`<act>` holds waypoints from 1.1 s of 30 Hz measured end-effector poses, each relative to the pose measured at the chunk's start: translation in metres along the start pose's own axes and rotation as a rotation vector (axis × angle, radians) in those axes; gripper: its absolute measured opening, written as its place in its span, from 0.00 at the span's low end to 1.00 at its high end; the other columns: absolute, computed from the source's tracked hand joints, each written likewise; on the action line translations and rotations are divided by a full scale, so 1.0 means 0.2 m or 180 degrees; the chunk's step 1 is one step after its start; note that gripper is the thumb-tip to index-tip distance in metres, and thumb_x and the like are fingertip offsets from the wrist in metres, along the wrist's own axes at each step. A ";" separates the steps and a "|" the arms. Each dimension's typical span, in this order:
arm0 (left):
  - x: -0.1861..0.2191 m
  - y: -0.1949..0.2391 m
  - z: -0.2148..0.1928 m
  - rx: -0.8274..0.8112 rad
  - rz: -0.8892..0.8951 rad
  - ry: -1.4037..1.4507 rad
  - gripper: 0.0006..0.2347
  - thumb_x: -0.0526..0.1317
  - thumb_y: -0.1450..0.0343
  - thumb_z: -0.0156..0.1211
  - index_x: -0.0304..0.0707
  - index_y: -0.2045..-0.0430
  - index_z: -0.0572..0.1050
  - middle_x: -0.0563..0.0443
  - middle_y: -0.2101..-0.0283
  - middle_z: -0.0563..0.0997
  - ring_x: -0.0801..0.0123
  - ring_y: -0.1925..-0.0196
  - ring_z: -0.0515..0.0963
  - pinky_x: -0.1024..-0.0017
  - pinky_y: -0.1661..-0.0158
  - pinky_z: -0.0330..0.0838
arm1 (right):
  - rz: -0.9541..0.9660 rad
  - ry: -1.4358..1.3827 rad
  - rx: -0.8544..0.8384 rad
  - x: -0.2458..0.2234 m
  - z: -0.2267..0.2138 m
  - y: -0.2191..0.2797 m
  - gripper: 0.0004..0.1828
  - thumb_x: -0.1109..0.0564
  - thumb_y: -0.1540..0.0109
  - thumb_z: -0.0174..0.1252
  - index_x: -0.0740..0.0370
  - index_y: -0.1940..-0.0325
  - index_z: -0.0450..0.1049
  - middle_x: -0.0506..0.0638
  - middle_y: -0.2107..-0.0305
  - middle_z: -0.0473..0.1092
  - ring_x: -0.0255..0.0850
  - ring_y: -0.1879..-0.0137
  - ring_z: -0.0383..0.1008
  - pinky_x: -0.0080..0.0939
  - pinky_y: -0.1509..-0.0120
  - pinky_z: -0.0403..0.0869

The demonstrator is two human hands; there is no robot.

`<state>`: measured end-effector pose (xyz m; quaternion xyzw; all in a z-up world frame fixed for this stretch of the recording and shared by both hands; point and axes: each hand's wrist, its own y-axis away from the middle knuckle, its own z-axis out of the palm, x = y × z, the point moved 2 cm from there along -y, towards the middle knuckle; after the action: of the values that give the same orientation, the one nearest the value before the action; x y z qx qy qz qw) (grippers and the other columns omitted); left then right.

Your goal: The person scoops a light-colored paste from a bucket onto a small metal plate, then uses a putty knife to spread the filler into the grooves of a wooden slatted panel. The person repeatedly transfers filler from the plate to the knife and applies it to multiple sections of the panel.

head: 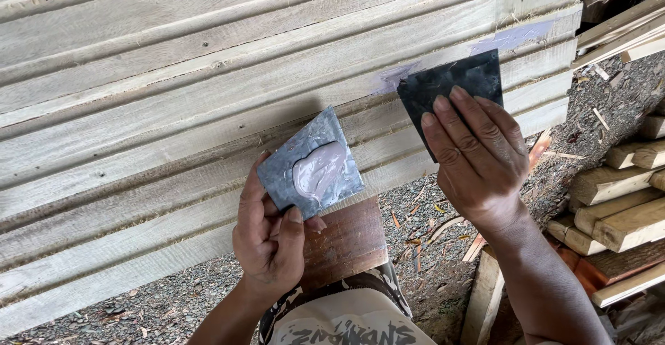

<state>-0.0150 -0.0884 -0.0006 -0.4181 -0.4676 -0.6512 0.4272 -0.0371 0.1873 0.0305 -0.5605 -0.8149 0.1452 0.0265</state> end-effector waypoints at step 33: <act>-0.02 0.00 0.00 0.0066 -0.0008 0.0128 0.26 0.28 0.22 0.48 0.22 0.27 0.49 0.35 0.49 0.80 0.71 0.64 0.83 0.76 0.64 0.81 | 0.0063 -0.0549 -0.0127 0.05 0.04 -0.01 0.11 0.70 0.33 0.62 0.59 0.52 0.83 0.53 0.51 0.80 0.48 0.35 0.76 0.51 0.28 0.74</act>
<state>-0.0148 -0.0879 -0.0048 -0.3999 -0.4661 -0.6552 0.4400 -0.0440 0.1937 0.0221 -0.5544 -0.8113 0.1769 -0.0564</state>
